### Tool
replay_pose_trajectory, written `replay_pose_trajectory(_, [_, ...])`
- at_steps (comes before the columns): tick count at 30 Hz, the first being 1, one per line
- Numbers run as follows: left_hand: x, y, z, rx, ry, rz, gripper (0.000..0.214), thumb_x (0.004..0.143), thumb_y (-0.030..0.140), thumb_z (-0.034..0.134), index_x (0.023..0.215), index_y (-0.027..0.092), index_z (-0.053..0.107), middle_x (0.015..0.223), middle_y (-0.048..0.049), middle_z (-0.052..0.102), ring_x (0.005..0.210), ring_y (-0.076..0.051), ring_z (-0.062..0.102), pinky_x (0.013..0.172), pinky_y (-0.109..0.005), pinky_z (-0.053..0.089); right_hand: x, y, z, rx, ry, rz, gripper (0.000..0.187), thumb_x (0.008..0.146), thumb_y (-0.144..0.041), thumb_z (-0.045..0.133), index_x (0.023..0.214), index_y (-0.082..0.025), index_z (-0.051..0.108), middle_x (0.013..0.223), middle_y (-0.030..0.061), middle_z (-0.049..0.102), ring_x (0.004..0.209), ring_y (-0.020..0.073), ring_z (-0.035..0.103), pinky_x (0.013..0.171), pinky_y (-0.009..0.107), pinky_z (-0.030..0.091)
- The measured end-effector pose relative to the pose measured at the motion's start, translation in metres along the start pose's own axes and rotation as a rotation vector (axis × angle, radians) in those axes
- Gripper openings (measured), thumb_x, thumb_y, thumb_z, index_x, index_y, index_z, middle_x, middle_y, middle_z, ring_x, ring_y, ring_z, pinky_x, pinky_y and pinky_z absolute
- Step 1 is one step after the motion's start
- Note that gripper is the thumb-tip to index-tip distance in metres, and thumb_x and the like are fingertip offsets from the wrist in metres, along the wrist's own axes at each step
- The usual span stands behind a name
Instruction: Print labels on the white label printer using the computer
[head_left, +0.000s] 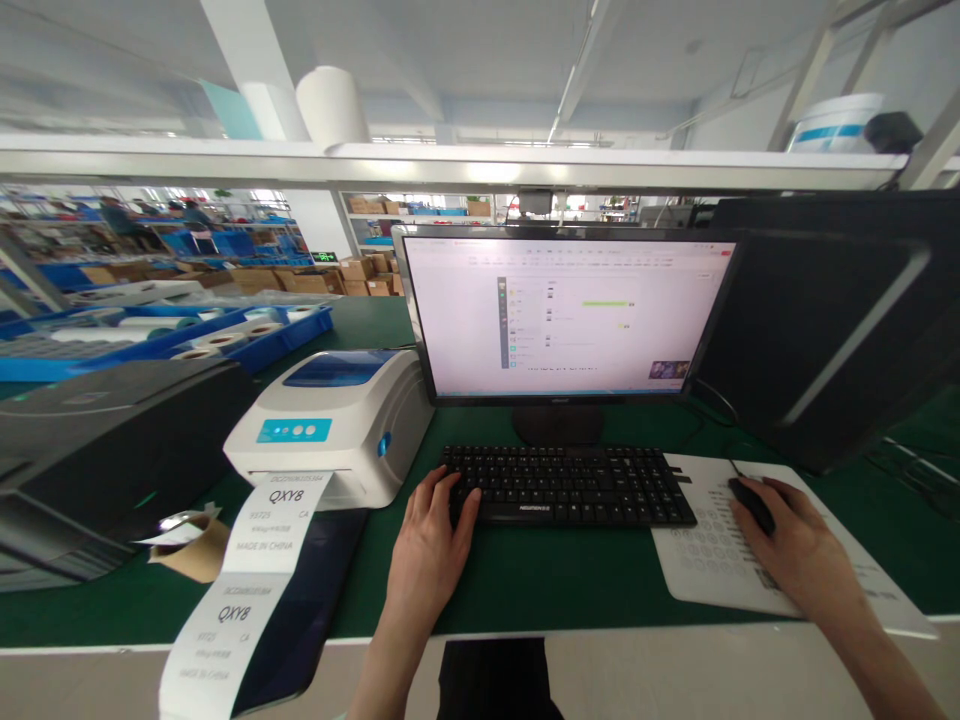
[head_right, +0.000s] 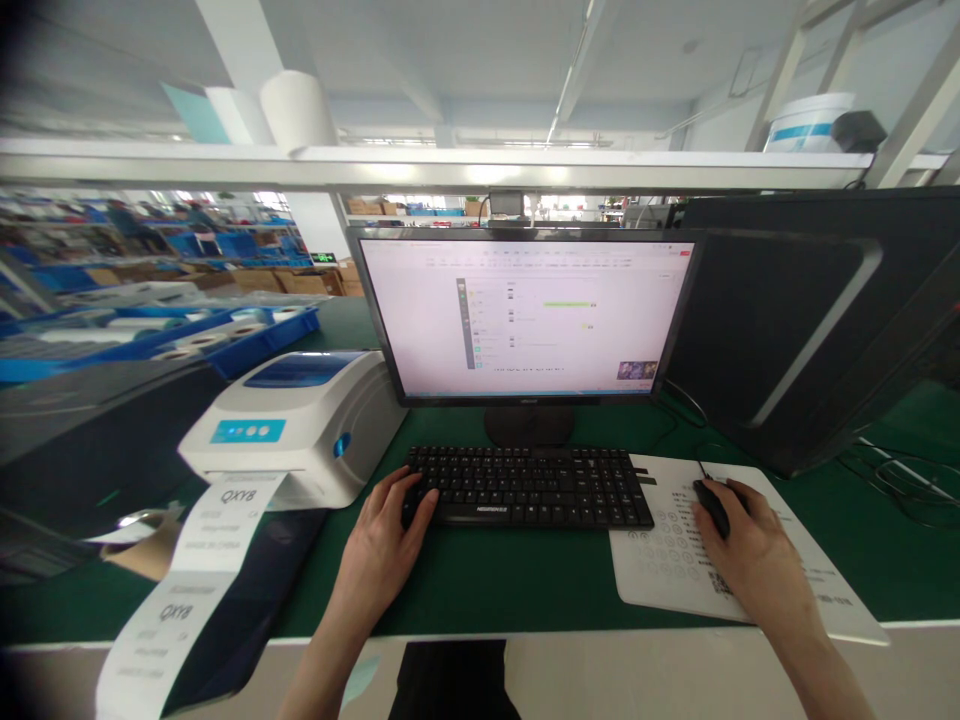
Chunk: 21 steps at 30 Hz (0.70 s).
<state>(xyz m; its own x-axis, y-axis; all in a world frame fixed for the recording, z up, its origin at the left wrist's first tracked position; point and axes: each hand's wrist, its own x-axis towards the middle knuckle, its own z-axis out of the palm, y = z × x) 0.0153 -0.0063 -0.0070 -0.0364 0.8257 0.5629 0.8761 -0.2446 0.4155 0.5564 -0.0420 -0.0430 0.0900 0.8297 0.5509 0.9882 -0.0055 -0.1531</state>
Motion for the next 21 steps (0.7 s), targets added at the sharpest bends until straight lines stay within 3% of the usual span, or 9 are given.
replay_pose_trajectory(21, [-0.001, -0.002, 0.002, 0.012, -0.006, 0.013, 0.042, 0.111, 0.051, 0.059, 0.139, 0.021, 0.064, 0.151, -0.0171, 0.065, 0.137, -0.038, 0.068, 0.110, -0.060, 0.064, -0.002, 0.011, 0.007, -0.002, 0.005, -0.020, 0.063, 0.110, -0.067, 0.043, 0.150, -0.024, 0.066, 0.150, 0.0132, 0.060, 0.119, 0.0375, 0.069, 0.095, 0.058, 0.068])
